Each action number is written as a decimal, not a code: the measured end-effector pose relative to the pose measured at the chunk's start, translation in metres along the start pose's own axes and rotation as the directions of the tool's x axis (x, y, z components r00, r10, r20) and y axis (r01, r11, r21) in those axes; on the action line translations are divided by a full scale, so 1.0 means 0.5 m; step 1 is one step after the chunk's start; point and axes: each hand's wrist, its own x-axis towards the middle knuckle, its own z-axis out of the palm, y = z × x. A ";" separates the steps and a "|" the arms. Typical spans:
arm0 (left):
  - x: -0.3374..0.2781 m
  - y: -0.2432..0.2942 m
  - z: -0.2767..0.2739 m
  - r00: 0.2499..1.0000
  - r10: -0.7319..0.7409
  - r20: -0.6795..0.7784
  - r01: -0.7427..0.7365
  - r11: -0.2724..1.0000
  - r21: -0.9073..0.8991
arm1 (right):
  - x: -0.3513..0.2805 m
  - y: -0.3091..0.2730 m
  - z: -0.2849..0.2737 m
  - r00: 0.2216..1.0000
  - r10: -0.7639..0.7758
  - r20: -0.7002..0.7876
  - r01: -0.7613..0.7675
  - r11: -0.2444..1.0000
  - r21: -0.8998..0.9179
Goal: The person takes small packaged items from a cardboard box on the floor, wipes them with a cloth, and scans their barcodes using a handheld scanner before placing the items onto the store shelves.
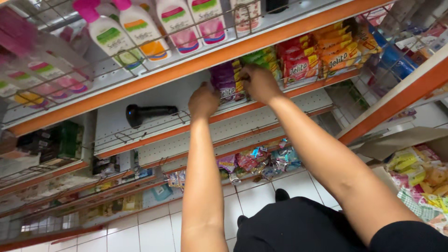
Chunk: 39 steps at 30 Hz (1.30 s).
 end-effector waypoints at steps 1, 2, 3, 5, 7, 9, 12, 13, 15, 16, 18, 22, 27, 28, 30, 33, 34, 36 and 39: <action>0.002 -0.001 -0.003 0.999 -0.006 0.038 0.006 1.000 0.007 | 0.002 0.001 0.004 1.000 0.009 -0.009 -0.009 1.000 0.000; 0.001 -0.004 -0.004 0.997 -0.011 0.079 0.010 1.000 0.014 | 0.001 0.002 0.007 0.999 -0.009 -0.046 0.009 1.000 -0.002; 0.000 -0.006 -0.004 0.993 -0.016 0.120 0.013 1.000 0.022 | 0.001 0.002 0.012 0.996 -0.028 -0.083 0.027 1.000 -0.005; -0.006 -0.009 -0.002 0.994 0.063 0.087 -0.058 0.997 -0.053 | 0.000 0.001 0.011 0.987 -0.061 -0.146 0.064 0.998 0.015; -0.003 -0.006 -0.007 0.995 0.089 0.043 -0.085 0.994 -0.072 | -0.009 -0.009 0.010 0.976 -0.090 -0.196 0.104 0.992 0.065; -0.017 0.000 -0.007 0.997 0.070 0.017 -0.069 0.997 -0.031 | -0.007 -0.020 0.010 0.971 -0.087 -0.222 0.102 0.993 0.053; -0.028 0.015 -0.025 0.999 0.008 0.054 -0.007 0.999 -0.033 | -0.027 -0.044 -0.005 0.956 -0.107 -0.272 0.127 0.990 0.058; -0.039 0.018 -0.030 0.998 -0.026 0.062 0.031 0.997 -0.072 | -0.038 -0.049 -0.015 0.950 -0.115 -0.291 0.139 0.988 0.062; -0.050 0.028 -0.042 0.995 -0.071 0.073 0.081 0.985 -0.154 | -0.091 -0.053 -0.036 0.924 -0.111 -0.367 0.150 0.986 0.080; -0.066 0.026 -0.045 0.986 0.064 -0.152 -0.098 0.969 -0.225 | -0.138 -0.049 -0.040 0.910 -0.107 -0.401 0.153 0.985 0.085; -0.111 0.015 -0.045 0.859 0.186 -0.477 -0.330 0.913 -0.239 | -0.264 -0.029 -0.036 0.934 0.049 -0.355 -0.029 0.998 0.062; -0.285 -0.015 0.023 0.841 -0.007 -0.541 -0.287 0.842 -0.457 | -0.607 0.047 0.013 0.897 0.437 0.059 -0.438 0.867 0.239; -0.487 -0.070 0.331 0.994 0.092 -0.063 -0.112 0.826 -0.553 | -1.019 0.141 0.025 0.577 0.795 0.187 -0.814 0.541 0.211; -0.541 -0.092 0.400 0.992 0.113 0.058 -0.065 0.846 -0.530 | -1.079 0.152 0.025 0.489 0.861 0.141 -0.858 0.446 0.257; -0.633 -0.123 0.507 0.866 0.084 0.494 0.160 0.888 -0.432 | -1.162 0.192 0.002 0.311 0.949 0.053 -0.892 0.272 0.361; -0.711 -0.108 0.601 0.584 0.173 0.793 0.204 0.915 -0.349 | -1.228 0.226 -0.041 0.316 0.939 -0.134 -0.810 0.341 0.477; -0.732 -0.102 0.612 0.477 0.188 0.859 0.226 0.918 -0.327 | -1.245 0.228 -0.052 0.266 0.950 -0.162 -0.819 0.311 0.482; -0.750 -0.077 0.629 0.362 0.216 0.907 0.174 0.940 -0.293 | -1.257 0.255 -0.089 0.171 0.962 -0.212 -0.832 0.256 0.492; -0.737 -0.028 0.652 0.375 0.254 0.891 0.024 0.959 -0.283 | -1.279 0.293 -0.146 0.153 0.882 -0.446 -0.873 0.332 0.357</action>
